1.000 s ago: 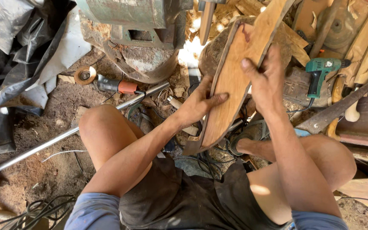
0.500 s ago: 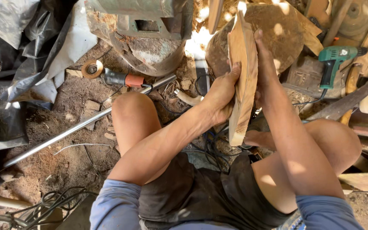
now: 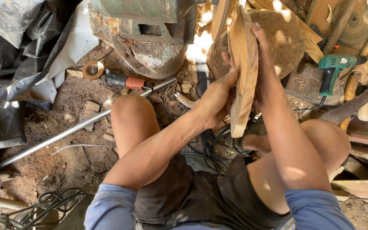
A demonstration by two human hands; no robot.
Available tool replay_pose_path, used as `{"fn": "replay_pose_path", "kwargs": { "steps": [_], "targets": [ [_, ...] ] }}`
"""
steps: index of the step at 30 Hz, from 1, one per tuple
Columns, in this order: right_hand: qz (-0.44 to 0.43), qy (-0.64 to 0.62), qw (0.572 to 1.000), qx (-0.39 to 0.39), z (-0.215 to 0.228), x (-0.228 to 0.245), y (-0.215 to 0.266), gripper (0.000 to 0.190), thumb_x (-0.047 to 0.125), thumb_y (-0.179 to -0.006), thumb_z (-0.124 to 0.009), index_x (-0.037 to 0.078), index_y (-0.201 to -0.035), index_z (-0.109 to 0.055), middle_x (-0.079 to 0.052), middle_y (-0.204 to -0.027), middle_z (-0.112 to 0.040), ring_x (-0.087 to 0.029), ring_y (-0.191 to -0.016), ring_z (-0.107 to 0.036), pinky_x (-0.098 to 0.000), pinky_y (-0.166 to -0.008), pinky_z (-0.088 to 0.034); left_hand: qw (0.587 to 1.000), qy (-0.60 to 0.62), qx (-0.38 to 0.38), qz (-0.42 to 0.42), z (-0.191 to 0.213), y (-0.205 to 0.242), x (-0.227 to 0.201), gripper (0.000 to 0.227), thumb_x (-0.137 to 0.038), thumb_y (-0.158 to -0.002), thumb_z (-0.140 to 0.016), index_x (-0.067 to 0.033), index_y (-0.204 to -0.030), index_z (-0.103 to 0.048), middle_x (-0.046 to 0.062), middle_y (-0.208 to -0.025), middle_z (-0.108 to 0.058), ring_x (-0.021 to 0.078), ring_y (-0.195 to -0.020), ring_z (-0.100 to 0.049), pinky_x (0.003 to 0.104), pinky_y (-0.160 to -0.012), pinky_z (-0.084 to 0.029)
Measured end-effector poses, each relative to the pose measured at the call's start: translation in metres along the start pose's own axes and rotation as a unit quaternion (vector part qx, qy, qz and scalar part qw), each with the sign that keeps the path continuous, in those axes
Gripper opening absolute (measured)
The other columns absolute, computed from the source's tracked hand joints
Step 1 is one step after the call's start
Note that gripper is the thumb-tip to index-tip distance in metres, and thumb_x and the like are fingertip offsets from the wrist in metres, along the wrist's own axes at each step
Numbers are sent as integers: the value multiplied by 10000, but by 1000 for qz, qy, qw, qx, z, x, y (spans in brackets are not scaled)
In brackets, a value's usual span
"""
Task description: The person drills holes into a curved wooden piece using a corded drill, then moves to a bench grinder to sand and shape the edges of the same piece. The person handles the wood and tools directly, repositioning the piece frequently to work on different areas.
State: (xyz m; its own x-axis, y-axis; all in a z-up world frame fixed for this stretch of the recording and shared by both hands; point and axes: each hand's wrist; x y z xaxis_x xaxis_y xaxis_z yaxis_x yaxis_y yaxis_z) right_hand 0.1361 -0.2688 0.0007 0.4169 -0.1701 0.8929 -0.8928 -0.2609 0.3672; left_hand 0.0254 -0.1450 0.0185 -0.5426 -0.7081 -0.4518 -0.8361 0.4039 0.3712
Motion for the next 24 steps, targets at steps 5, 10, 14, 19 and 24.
{"fn": "replay_pose_path", "kwargs": {
  "steps": [5,10,14,19,24],
  "targets": [
    [53,-7,998,-26,29,-8,-65,1062,736,-859,-561,-10,-1578,-331,-230,-1265,-500,-306,-1117,-607,-438,-927,-645,996,50,56,47,16,21,-4,197,-215,-1113,-440,-82,-1235,-519,106,-1018,-689,271,-800,-752,329,-663,-637],
    [49,70,995,-60,31,-25,-104,1114,818,-840,-453,62,-1627,-228,-249,-1504,-295,-318,-1275,-444,-532,-981,-506,994,93,50,-27,34,-11,-6,187,-130,-1127,-466,-34,-1266,-546,131,-1010,-703,265,-740,-734,320,-619,-629],
    [27,-11,999,-29,12,-28,-127,999,723,-871,-513,51,-1591,-347,-244,-1530,-388,-351,-1303,-514,-509,-1009,-522,993,108,11,-54,46,-32,-6,215,-152,-1136,-433,-25,-1282,-527,140,-1015,-712,246,-775,-732,301,-645,-631],
    [38,6,999,-23,-1,-33,-155,795,605,-905,-545,8,-1430,-554,-216,-1310,-668,-303,-1142,-677,-411,-919,-570,984,164,-36,-67,56,-46,-12,302,-167,-1108,-373,-3,-1333,-491,207,-1138,-721,213,-911,-731,291,-796,-646],
    [67,-10,998,0,5,-54,-161,671,525,-1023,-562,-18,-1410,-485,-182,-1216,-534,-271,-1037,-554,-399,-841,-508,977,170,-31,-121,69,-60,-17,286,-140,-1125,-403,37,-1321,-512,228,-1178,-690,250,-1000,-726,326,-875,-632]
  ]
}}
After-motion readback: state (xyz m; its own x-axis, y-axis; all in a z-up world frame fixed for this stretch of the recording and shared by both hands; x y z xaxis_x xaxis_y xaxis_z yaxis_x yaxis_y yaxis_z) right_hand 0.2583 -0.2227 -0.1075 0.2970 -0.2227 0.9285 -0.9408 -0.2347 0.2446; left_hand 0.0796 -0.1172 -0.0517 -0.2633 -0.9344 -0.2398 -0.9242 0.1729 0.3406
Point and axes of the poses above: each hand's wrist, its own y-axis away from the middle knuckle, its own z-axis out of the back of the hand, x = y × z
